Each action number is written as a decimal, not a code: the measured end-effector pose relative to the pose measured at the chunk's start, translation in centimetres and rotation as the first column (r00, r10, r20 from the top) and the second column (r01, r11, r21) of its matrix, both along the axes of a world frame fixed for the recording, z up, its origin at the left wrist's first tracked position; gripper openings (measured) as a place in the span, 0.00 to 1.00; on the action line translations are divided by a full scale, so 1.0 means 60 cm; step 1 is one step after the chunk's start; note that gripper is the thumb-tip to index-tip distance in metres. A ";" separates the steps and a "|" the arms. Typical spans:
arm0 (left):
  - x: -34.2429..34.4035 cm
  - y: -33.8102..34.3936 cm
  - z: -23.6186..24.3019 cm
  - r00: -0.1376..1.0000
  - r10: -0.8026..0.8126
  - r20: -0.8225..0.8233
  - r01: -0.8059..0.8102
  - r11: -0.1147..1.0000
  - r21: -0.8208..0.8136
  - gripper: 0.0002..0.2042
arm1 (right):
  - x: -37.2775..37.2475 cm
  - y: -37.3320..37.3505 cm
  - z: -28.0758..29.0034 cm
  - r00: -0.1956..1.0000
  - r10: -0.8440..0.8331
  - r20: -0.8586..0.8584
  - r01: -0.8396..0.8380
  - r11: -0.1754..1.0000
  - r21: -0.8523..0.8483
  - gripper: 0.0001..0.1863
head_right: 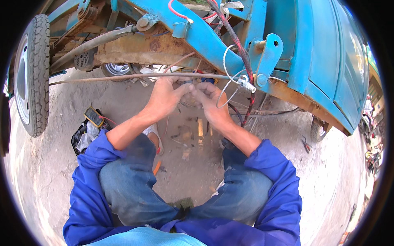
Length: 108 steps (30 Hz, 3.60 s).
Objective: The person sits under a blue three-wheeled vehicle and works on its wiring. They strip wire insulation, twist conductors together, and connect wires to a small component using pliers and a multimeter.
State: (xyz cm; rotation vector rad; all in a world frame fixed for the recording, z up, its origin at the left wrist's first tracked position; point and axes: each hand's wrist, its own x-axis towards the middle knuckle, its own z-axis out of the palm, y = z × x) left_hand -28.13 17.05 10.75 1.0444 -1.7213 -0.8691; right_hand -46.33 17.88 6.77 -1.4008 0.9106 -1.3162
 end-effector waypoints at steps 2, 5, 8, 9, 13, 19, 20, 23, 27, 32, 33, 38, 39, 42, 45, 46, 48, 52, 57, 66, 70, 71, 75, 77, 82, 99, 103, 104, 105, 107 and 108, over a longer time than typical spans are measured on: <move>0.006 0.000 0.006 1.000 -0.007 0.001 0.007 0.999 -0.047 0.12 | 0.000 0.000 -0.001 0.999 0.010 0.032 -0.010 1.000 0.015 0.08; 0.018 0.007 0.013 0.999 -0.031 -0.010 0.031 1.000 -0.004 0.11 | -0.002 -0.003 -0.003 0.995 0.034 0.089 -0.038 0.999 0.039 0.07; 0.023 0.009 0.014 0.997 -0.035 0.064 0.038 0.998 -0.041 0.15 | -0.008 -0.006 -0.004 0.992 0.074 0.102 -0.079 0.996 0.043 0.07; 0.023 0.008 0.013 0.997 -0.014 0.076 0.018 0.998 -0.060 0.15 | -0.010 -0.007 -0.004 0.986 0.092 0.141 -0.100 0.994 0.052 0.07; 0.018 -0.003 0.008 0.979 0.149 0.141 -0.095 0.939 -0.332 0.13 | -0.018 -0.009 -0.001 0.960 0.177 0.219 -0.200 0.976 0.087 0.07; 0.005 -0.014 0.005 0.993 0.115 0.028 -0.102 0.953 -0.287 0.12 | -0.019 -0.007 0.006 0.965 0.223 0.137 -0.239 0.965 0.111 0.08; 0.001 -0.016 0.005 0.995 0.088 -0.051 -0.097 0.973 -0.209 0.11 | -0.020 -0.006 0.007 0.970 0.221 0.101 -0.232 0.966 0.116 0.09; -0.006 -0.015 0.000 0.996 0.078 -0.044 -0.084 0.982 -0.171 0.12 | -0.022 -0.002 0.011 0.979 0.204 0.020 -0.205 0.972 0.117 0.09; -0.011 -0.012 -0.008 0.992 0.110 -0.058 -0.119 0.975 -0.190 0.12 | -0.020 -0.001 0.010 0.990 0.140 -0.022 -0.139 0.988 0.068 0.10; -0.004 -0.019 -0.009 0.999 -0.042 0.014 0.043 0.984 -0.174 0.17 | -0.014 -0.004 0.004 0.997 0.078 -0.010 -0.077 0.994 0.073 0.11; -0.004 -0.019 -0.009 0.996 -0.074 0.050 0.081 0.986 -0.145 0.18 | -0.014 -0.004 0.003 0.999 0.052 -0.014 -0.051 0.995 0.083 0.10; -0.010 -0.008 -0.002 0.979 -0.182 0.095 0.186 0.982 -0.041 0.15 | -0.014 -0.009 0.000 0.999 0.026 -0.029 -0.025 0.999 0.027 0.06; -0.011 -0.006 0.002 0.977 -0.163 0.139 0.173 0.983 -0.067 0.14 | -0.013 -0.008 -0.001 0.999 0.019 -0.048 -0.019 1.000 0.019 0.06; -0.016 -0.005 0.014 0.977 -0.080 0.199 0.091 0.995 -0.050 0.14 | -0.011 -0.008 0.001 0.998 0.036 -0.055 -0.037 0.999 -0.015 0.06; -0.017 0.003 0.018 0.997 -0.065 0.031 0.068 0.994 -0.087 0.15 | -0.009 -0.004 0.004 0.997 -0.008 -0.073 0.007 1.000 -0.015 0.07; -0.017 0.007 0.017 0.998 -0.055 -0.038 0.050 0.991 -0.127 0.14 | -0.010 -0.003 0.005 0.996 -0.035 -0.084 0.034 0.999 -0.008 0.08; -0.014 0.013 0.014 0.997 -0.043 -0.063 0.039 0.997 -0.069 0.13 | -0.010 0.000 0.007 0.994 -0.012 -0.113 0.008 0.999 -0.034 0.10; -0.011 0.011 0.013 0.998 0.030 -0.063 -0.037 0.993 -0.111 0.12 | -0.009 0.003 0.009 0.996 0.002 -0.091 -0.006 0.999 -0.046 0.11; -0.006 0.011 0.020 0.989 0.111 0.094 -0.089 0.973 -0.214 0.11 | -0.006 0.007 0.013 0.991 -0.020 -0.133 0.012 0.998 -0.061 0.12; -0.005 0.021 0.021 0.846 0.416 0.334 -0.065 0.702 -0.709 0.08 | -0.003 0.010 0.021 0.970 -0.092 -0.226 0.062 0.989 -0.134 0.12; 0.004 0.021 0.019 0.812 0.461 0.359 -0.014 0.630 -0.777 0.07 | -0.006 0.006 0.018 0.974 -0.129 -0.185 0.116 0.990 -0.078 0.12; 0.006 0.021 0.018 0.819 0.445 0.361 -0.034 0.667 -0.744 0.08 | -0.007 0.007 0.018 0.976 -0.108 -0.187 0.091 0.991 -0.095 0.12; 0.007 0.018 0.012 0.862 0.386 0.329 -0.087 0.752 -0.654 0.08 | -0.009 0.008 0.015 0.993 -0.035 -0.110 0.025 0.996 -0.088 0.12; 0.008 0.010 0.011 0.891 0.354 0.284 -0.095 0.757 -0.646 0.09 | -0.010 0.007 0.013 0.998 -0.007 -0.066 0.001 0.996 -0.091 0.12; 0.036 -0.010 0.011 0.914 0.357 0.195 -0.157 0.751 -0.641 0.09 | -0.025 0.005 0.007 0.994 0.017 0.110 -0.018 1.000 0.008 0.09; 0.008 0.015 0.006 0.979 0.056 0.195 0.045 0.877 -0.478 0.07 | -0.024 0.012 0.010 0.994 -0.039 -0.100 0.034 0.998 -0.060 0.10; 0.006 0.017 0.008 0.983 0.068 0.172 0.016 0.894 -0.448 0.08 | -0.018 0.006 0.007 0.991 -0.085 -0.100 0.071 0.988 -0.137 0.10; 0.006 0.018 0.008 0.984 0.068 0.167 0.012 0.901 -0.434 0.08 | -0.018 0.005 0.007 0.991 -0.090 -0.100 0.074 0.986 -0.151 0.09; 0.005 0.020 0.009 0.985 0.068 0.161 0.006 0.907 -0.421 0.08 | -0.017 0.005 0.007 0.990 -0.093 -0.106 0.075 0.984 -0.160 0.09; 0.003 0.022 0.011 0.985 0.070 0.157 -0.006 0.926 -0.377 0.08 | -0.016 0.005 0.007 0.988 -0.096 -0.120 0.075 0.982 -0.173 0.09; 0.002 0.022 0.012 0.985 0.072 0.160 -0.012 0.938 -0.347 0.08 | -0.015 0.005 0.008 0.987 -0.097 -0.127 0.074 0.982 -0.175 0.08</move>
